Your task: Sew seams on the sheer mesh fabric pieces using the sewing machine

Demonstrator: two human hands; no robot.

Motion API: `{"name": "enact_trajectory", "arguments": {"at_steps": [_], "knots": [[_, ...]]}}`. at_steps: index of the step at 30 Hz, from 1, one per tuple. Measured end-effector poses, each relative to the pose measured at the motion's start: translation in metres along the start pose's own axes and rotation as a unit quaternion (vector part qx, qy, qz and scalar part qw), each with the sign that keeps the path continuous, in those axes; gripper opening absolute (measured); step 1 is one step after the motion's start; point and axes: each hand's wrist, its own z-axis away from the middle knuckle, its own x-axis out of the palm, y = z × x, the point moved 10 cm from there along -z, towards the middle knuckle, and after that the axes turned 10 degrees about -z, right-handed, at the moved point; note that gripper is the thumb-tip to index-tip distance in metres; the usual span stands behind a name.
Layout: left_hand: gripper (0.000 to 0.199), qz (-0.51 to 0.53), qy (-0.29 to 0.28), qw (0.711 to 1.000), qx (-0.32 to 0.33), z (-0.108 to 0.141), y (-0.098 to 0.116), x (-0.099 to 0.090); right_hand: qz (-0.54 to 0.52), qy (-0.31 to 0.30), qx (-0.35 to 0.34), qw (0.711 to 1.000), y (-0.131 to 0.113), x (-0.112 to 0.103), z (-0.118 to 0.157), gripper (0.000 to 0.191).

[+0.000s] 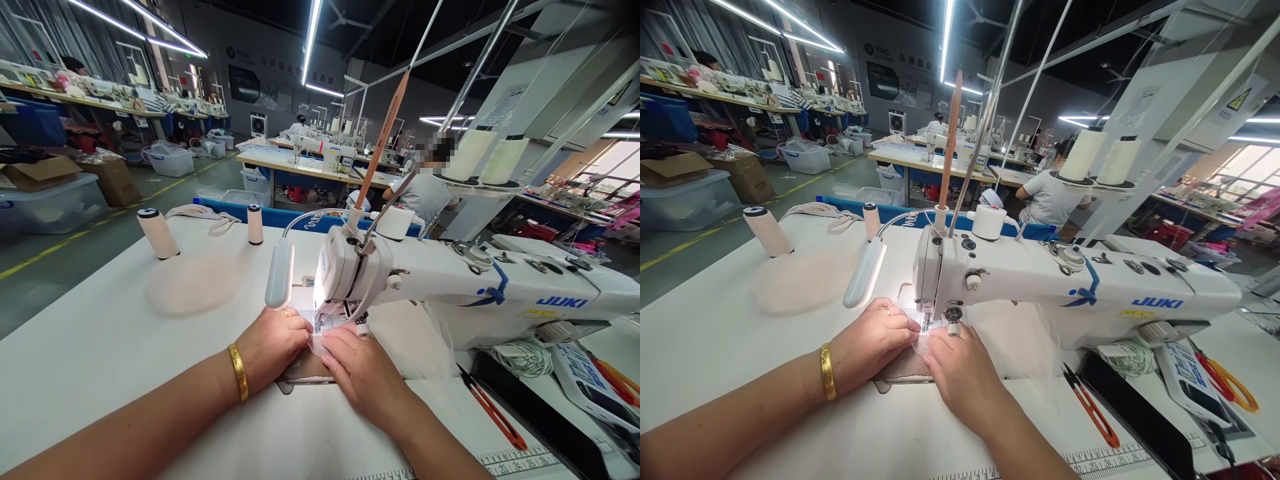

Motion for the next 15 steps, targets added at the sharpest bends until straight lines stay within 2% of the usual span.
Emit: {"name": "enact_trajectory", "arguments": {"at_steps": [7, 13, 15], "knots": [[0.028, 0.006, -0.009, 1.000, -0.020, 0.000, -0.009, 0.007, 0.000, 0.018, 0.006, 1.000, 0.003, -0.002, -0.003, 0.016], [0.028, 0.008, -0.049, 0.997, -0.054, 0.002, -0.017, 0.015, 0.003, 0.033, 0.008, 0.999, 0.003, -0.004, -0.001, 0.021], [0.022, 0.016, -0.073, 0.994, -0.077, 0.003, -0.020, 0.019, 0.000, 0.038, 0.004, 0.999, 0.002, -0.005, 0.000, 0.022]]}}
